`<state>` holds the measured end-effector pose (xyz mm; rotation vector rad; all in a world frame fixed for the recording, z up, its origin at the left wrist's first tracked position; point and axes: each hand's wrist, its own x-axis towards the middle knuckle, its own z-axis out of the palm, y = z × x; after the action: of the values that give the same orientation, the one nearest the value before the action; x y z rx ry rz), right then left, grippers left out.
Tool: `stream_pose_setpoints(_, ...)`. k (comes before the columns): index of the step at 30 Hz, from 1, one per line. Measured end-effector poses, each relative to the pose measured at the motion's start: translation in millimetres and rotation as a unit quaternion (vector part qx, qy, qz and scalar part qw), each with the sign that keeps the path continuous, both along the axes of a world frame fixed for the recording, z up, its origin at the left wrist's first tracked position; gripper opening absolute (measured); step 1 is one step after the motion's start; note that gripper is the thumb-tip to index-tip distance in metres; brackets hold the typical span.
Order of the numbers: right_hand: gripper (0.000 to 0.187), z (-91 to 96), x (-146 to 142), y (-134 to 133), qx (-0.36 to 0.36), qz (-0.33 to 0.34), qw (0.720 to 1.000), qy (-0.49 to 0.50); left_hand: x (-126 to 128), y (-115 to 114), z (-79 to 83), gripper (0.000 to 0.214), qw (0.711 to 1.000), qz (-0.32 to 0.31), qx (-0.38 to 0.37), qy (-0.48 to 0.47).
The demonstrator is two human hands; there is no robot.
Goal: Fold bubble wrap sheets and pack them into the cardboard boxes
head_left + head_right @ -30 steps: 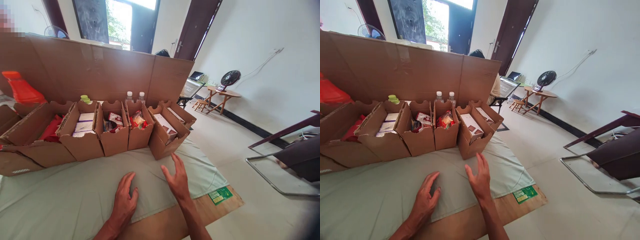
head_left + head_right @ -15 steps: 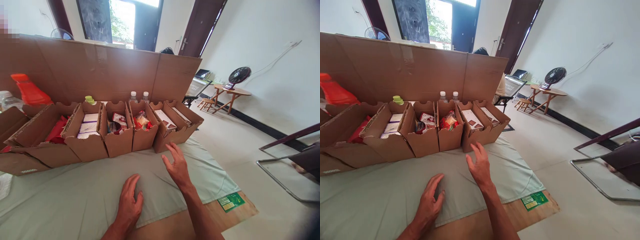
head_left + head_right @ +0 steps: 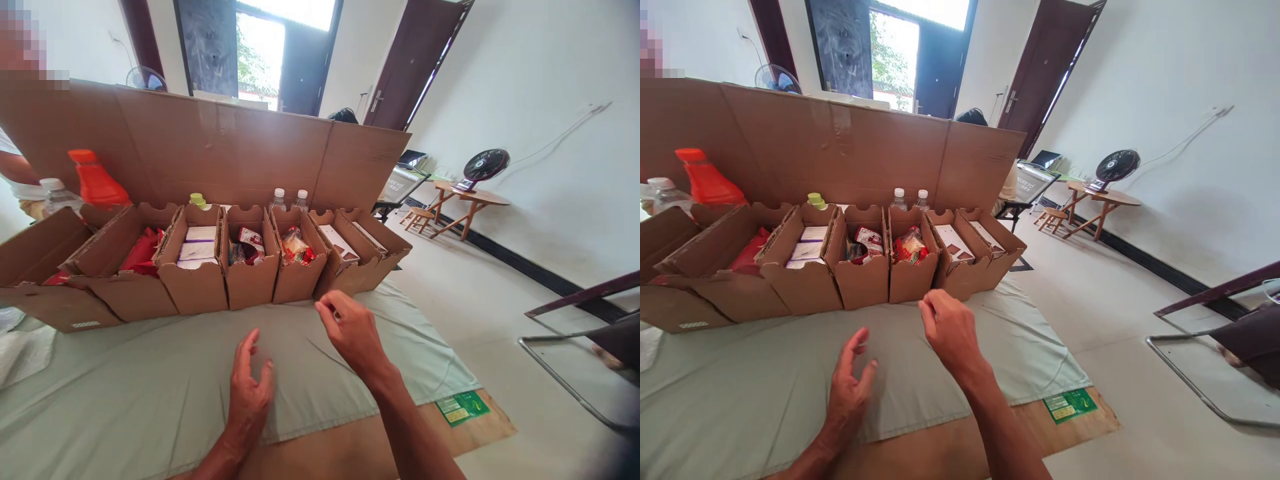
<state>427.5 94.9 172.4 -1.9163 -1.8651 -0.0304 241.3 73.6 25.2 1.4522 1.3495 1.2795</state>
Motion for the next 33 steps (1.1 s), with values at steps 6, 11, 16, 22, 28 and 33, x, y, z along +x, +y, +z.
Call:
stream_pose_setpoints(6,0.048,15.8,-8,8,-0.005,-0.004,0.999,0.031,5,-29,12.7,0.052,0.999,-0.02,0.042,0.003)
stream_pose_setpoints(11,0.024,19.9,-20,69,-0.02,-0.007,1.0,0.022,-20,-62,0.6,0.047,0.987,-0.071,0.128,0.066)
stream_pose_setpoints(16,0.024,8.1,-13,4,-0.001,0.045,0.998,0.035,-64,-62,-15.6,0.047,0.984,-0.036,0.147,0.097)
stream_pose_setpoints(22,0.024,-13.9,45,-153,0.076,0.028,0.986,0.144,-71,-55,11.2,0.056,0.991,-0.051,0.082,0.093)
stream_pose_setpoints(28,0.062,-62.7,88,-233,0.109,-0.161,0.945,0.264,-27,-22,50.9,0.075,0.994,-0.095,0.037,0.027)
stream_pose_setpoints(33,0.063,-99.3,63,-212,0.038,-0.161,0.961,0.223,13,5,56.3,0.078,0.974,-0.219,0.011,-0.055)
